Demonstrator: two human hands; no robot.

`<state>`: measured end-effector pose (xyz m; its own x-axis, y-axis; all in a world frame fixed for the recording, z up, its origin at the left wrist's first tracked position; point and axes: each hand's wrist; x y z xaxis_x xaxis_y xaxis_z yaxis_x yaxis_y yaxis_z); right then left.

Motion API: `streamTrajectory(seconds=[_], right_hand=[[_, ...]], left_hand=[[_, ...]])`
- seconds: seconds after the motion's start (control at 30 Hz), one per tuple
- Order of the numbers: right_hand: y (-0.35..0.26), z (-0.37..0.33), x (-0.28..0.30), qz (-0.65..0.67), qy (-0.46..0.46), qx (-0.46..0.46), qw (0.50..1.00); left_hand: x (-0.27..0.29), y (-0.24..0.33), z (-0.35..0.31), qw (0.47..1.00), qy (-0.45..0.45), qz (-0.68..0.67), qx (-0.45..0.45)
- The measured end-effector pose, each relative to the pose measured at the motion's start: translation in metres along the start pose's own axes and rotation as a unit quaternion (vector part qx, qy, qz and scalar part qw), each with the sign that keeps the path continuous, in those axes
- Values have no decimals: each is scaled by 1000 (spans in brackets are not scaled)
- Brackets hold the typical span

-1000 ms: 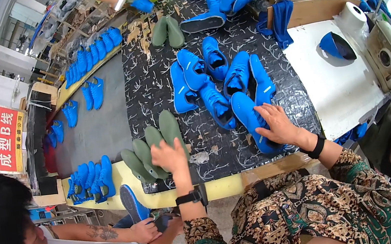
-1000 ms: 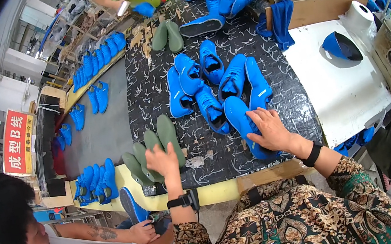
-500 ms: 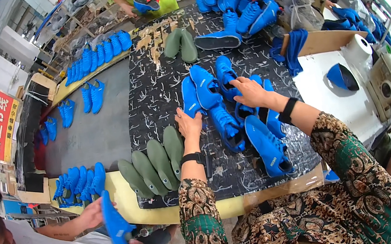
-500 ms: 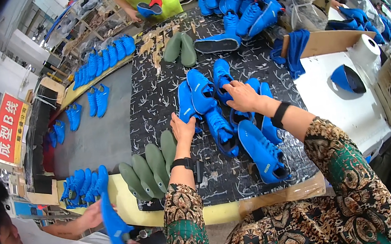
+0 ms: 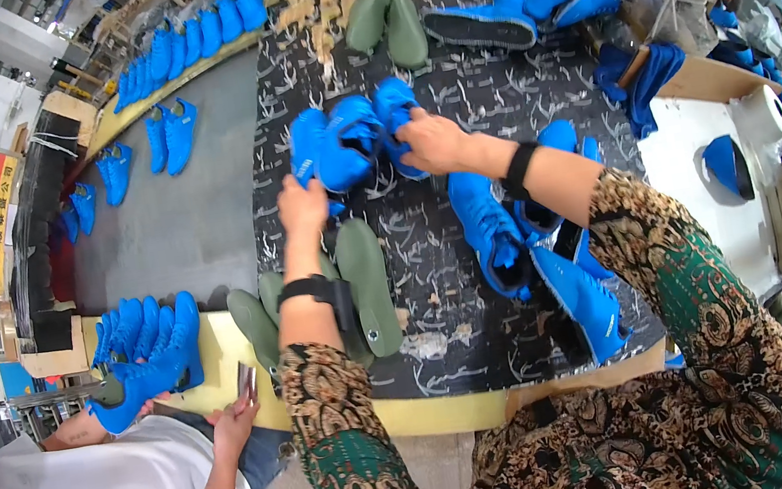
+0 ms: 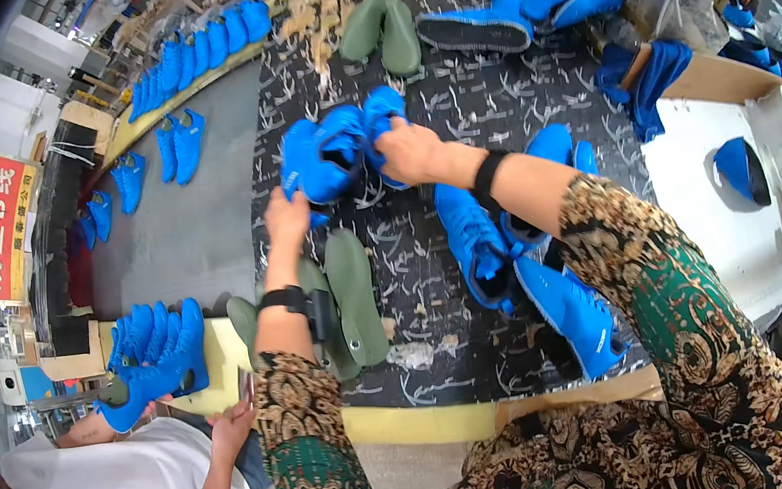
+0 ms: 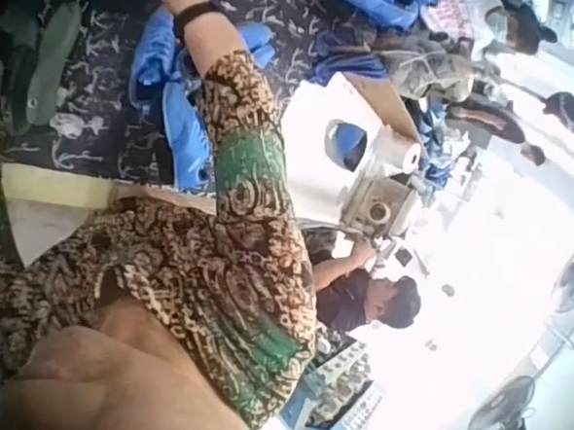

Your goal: The recorder takes green shoe lasts from a cart and pairs them with blue shoe uppers at an assembly table.

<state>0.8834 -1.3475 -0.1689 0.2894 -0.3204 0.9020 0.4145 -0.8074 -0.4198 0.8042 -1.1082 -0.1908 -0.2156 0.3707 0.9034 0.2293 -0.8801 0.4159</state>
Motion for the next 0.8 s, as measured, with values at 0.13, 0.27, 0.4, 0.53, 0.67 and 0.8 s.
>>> streamTrajectory(seconds=[0.13,0.27,0.4,0.53,0.67,0.8], right_hand=[[-42,4,-10,-31,-87,-4,996],[-54,-10,-1,-38,-110,57,992],[-17,-43,48,33,-52,130,990],[60,-133,82,6,-20,44,999],[81,-191,67,-83,-6,-12,996],[86,-211,42,-158,20,40,986]], left_hand=[[27,-34,-1,995,-77,-35,-45],[40,-50,-13,993,-117,-10,-24],[69,-17,-40,993,54,39,-96],[43,114,-130,954,59,-166,-243],[-29,173,-216,925,-96,-205,-305],[-44,167,-221,935,-35,-129,-328]])
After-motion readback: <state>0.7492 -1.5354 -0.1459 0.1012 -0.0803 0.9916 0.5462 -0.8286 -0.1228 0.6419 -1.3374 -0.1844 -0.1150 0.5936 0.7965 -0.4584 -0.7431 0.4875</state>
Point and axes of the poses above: each hand's wrist, its own z-axis towards the middle knuckle, its own x-axis out of the back of the hand, y = z × x, and after that the axes turned 15 degrees about -x, right-handed
